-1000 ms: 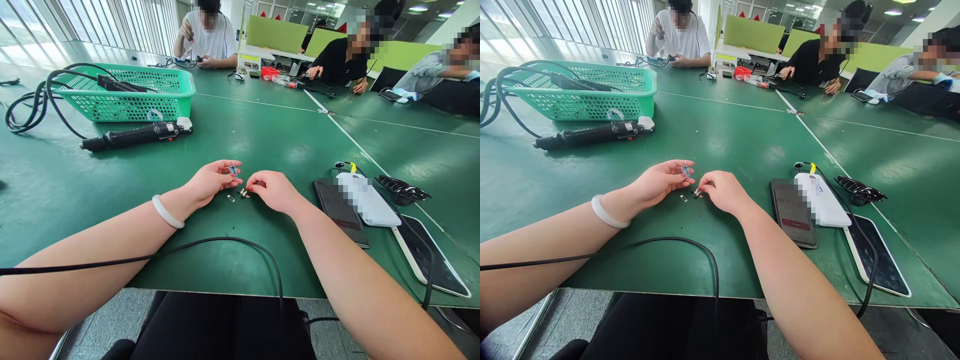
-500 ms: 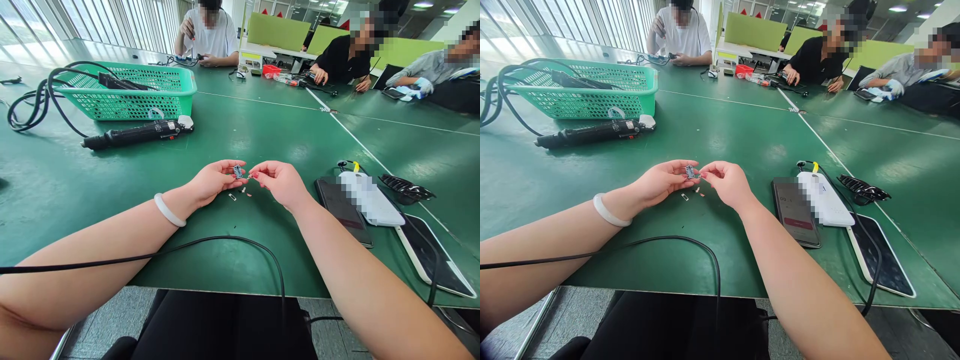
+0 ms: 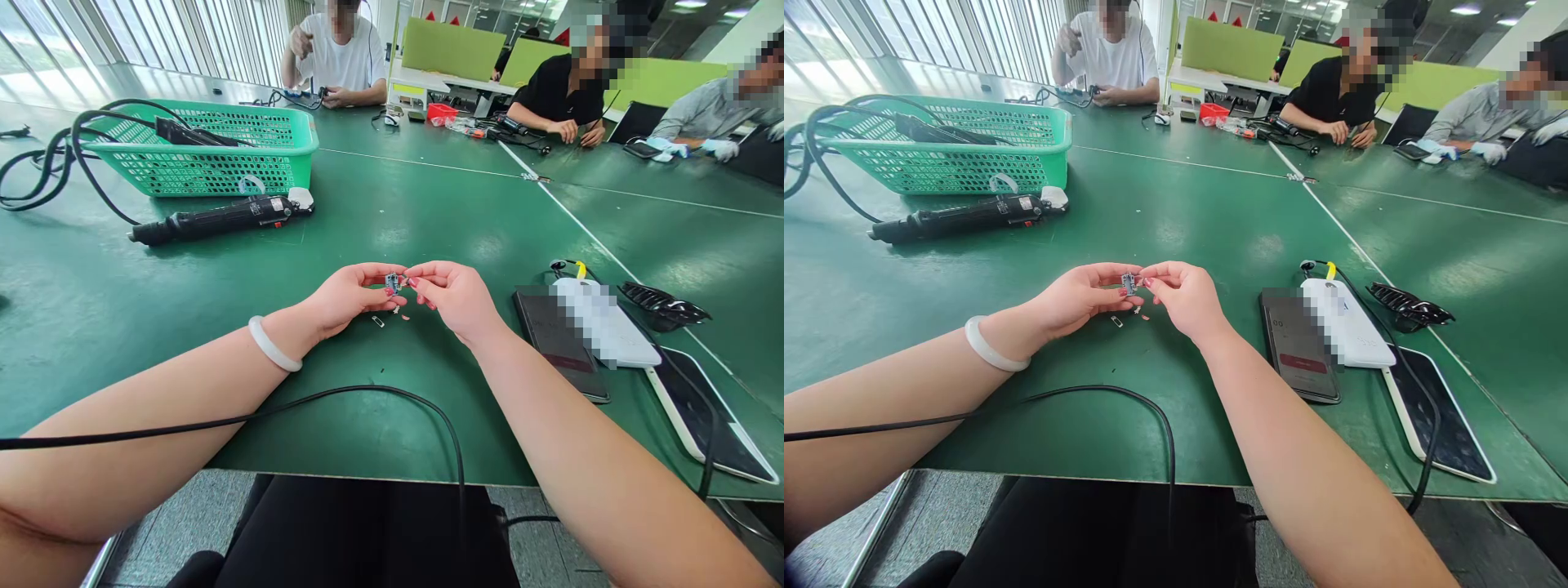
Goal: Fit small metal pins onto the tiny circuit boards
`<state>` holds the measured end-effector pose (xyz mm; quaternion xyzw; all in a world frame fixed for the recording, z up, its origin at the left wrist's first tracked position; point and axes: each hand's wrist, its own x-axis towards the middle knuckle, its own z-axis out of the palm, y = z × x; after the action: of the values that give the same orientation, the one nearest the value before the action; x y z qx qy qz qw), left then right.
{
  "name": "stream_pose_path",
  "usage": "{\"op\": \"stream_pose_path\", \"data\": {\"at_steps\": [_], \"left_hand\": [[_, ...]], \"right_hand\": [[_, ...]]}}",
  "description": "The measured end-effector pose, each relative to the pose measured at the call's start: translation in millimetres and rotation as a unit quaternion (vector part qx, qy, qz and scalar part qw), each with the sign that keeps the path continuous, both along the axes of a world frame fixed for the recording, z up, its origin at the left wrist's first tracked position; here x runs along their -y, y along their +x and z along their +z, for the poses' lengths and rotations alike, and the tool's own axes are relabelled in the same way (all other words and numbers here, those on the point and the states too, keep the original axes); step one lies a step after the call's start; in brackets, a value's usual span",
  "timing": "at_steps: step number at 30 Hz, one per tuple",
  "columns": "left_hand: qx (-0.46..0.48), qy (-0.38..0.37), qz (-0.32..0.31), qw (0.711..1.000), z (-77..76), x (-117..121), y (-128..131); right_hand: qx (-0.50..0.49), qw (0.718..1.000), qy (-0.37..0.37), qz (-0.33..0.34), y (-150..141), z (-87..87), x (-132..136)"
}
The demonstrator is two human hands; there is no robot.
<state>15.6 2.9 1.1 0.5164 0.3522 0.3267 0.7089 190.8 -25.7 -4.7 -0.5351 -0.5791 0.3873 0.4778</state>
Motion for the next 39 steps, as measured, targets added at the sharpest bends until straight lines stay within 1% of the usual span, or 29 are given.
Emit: {"op": "stream_pose_path", "data": {"at_steps": [5,8,12,20,26,29,33,36,39], "left_hand": [[-0.006,0.043,-0.029,0.999,-0.9,0.1,1.2],[-0.016,0.064,-0.026,0.997,-0.3,0.9,2.2],[-0.041,0.094,-0.008,0.995,-0.1,1.4,2.7],[-0.067,0.103,0.001,0.992,-1.0,2.0,4.3],[-0.082,0.147,-0.013,0.986,1.2,4.3,3.4],[-0.081,0.159,-0.019,0.984,1.4,4.8,2.7],[-0.075,0.162,-0.023,0.984,1.5,5.5,3.4],[-0.065,0.144,-0.020,0.987,1.9,5.0,4.3],[-0.056,0.105,0.012,0.993,5.5,3.9,4.0]], "right_hand": [[-0.006,1.000,0.001,-0.011,-5.0,-4.5,-0.8],[-0.005,1.000,-0.001,-0.026,-10.8,-4.4,1.0],[0.023,0.999,0.009,-0.048,-18.1,-1.1,6.0],[0.081,0.991,0.063,-0.081,-21.4,0.9,9.8],[0.069,0.992,0.080,-0.069,-19.6,-1.8,7.1],[0.079,0.990,0.090,-0.079,-19.5,-1.5,7.5],[0.098,0.987,0.095,-0.090,-21.0,-0.4,9.3],[0.112,0.985,0.087,-0.097,-20.7,-1.8,7.7],[0.085,0.991,0.059,-0.086,-15.4,-4.3,3.0]]}}
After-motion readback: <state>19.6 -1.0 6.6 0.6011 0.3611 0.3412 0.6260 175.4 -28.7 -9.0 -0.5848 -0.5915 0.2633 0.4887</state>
